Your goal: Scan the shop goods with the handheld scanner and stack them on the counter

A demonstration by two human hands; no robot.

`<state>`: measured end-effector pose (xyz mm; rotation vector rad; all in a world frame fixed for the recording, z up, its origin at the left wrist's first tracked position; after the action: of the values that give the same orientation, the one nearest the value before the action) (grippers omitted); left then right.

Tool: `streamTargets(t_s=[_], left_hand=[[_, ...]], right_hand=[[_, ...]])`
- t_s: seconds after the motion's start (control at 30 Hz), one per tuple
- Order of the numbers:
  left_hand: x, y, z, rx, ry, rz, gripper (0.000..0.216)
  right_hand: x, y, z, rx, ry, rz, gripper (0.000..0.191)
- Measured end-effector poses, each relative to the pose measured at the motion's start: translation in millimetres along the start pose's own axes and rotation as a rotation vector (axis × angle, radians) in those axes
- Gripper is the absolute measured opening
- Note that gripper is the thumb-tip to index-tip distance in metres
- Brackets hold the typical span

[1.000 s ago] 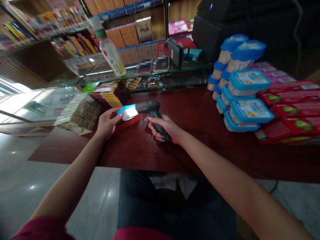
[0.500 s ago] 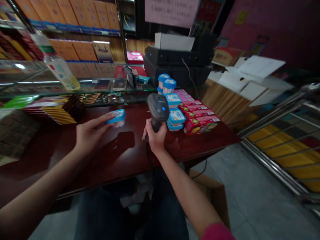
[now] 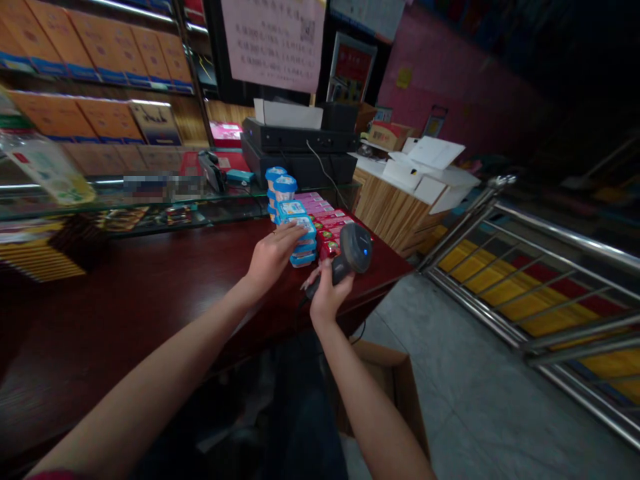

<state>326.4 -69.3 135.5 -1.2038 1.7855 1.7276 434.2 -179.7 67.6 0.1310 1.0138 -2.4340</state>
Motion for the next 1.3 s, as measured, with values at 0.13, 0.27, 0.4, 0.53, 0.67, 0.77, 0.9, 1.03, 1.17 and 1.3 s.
streamTargets(t_s=[0.13,0.27,0.4,0.53,0.67,0.77,0.9,1.03,1.17,1.3], left_hand=[[-3,-11,2,-0.049,0.008,0.001,0.038],[-5,-18,-1,-0.049,-0.019,-0.002,0.037],[4,-10,5,-0.064,-0.055,0.008,0.049],[41,38,52,-0.225,-0.012,-0.034,0.054],[107,120,134,-0.520,0.180,-0.053,0.060],[157,183,191,-0.701,0.382,0.005,0.071],[203,249,239,-0.778,0.574,0.015,0.073],[235,296,269,-0.888,0.746,-0.131,0.087],[248,307,285,-0.925,0.770,-0.155,0.075],[242,313,274,-0.877,0.681,-0.196,0.039]], right_hand=[[3,1,-4,-0.012,-0.006,0.019,0.041],[7,-7,-6,0.011,-0.004,0.060,0.037],[17,-23,-8,-0.011,-0.044,0.097,0.035],[35,-60,-22,-0.029,-0.172,0.241,0.037],[68,-117,-79,-0.015,-0.550,0.522,0.040],[100,-157,-129,-0.017,-0.823,0.708,0.049],[126,-196,-183,-0.003,-1.008,0.851,0.054],[137,-212,-208,-0.027,-1.119,0.927,0.052],[135,-211,-208,-0.075,-1.177,0.925,0.041],[132,-206,-204,-0.056,-1.172,0.902,0.040]])
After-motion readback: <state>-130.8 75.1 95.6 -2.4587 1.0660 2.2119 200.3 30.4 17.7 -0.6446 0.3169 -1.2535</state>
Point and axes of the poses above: each hand's wrist, its own x-axis away from the middle knuckle, its own y-axis out of the back of the hand, z = x × y, the point moved 10 cm from there along -x, towards the middle knuckle, and after that the axes turned 12 degrees about -x, right-handed, at the moved point
